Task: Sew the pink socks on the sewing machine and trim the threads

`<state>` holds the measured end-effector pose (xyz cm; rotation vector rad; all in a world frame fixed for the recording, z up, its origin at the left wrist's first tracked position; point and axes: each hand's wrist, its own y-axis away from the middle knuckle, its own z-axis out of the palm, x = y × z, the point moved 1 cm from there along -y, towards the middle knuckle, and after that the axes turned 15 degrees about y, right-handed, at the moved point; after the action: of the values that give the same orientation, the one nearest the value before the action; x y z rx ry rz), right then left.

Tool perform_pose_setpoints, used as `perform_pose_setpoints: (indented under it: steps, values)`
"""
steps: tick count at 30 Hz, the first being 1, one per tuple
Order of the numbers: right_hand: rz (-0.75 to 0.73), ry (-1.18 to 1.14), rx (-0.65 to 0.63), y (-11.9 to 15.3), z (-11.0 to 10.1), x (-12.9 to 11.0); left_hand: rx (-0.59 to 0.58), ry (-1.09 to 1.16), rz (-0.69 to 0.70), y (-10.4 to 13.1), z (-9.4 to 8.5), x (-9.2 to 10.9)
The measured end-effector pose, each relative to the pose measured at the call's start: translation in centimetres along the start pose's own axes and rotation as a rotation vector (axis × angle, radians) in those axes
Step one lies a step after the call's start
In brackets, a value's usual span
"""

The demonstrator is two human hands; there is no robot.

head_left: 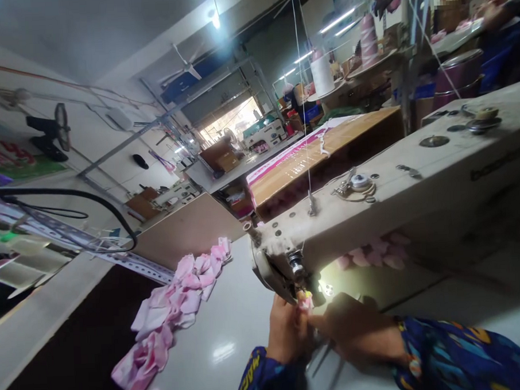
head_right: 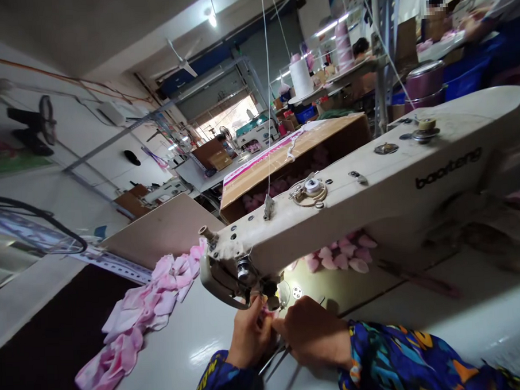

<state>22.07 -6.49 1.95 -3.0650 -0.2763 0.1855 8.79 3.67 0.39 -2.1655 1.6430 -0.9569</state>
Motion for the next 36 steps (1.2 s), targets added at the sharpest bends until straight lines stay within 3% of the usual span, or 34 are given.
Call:
perform_pose_setpoints:
  steps: [6, 11, 14, 25, 36]
  values:
    - [-0.017, -0.146, 0.003, -0.2, -0.8, 1.8, 0.054, -0.153, 0.106, -0.1, 0.3, 0.8]
    - [0.268, 0.114, 0.153, 0.1, -1.6, 3.7, 0.072, -0.129, 0.098, -0.2, 0.0, 1.3]
    - [0.34, 0.158, 0.16, 0.3, -1.9, 3.5, 0.082, -0.126, 0.113, -0.3, 0.0, 1.3]
    - [0.247, 0.098, 0.113, -0.8, -0.8, 3.1, 0.087, -0.151, 0.16, -0.2, 0.4, 1.0]
    - [0.307, 0.13, 0.118, -0.9, -0.5, 3.3, 0.085, -0.001, 0.136, 0.0, 0.7, 0.4]
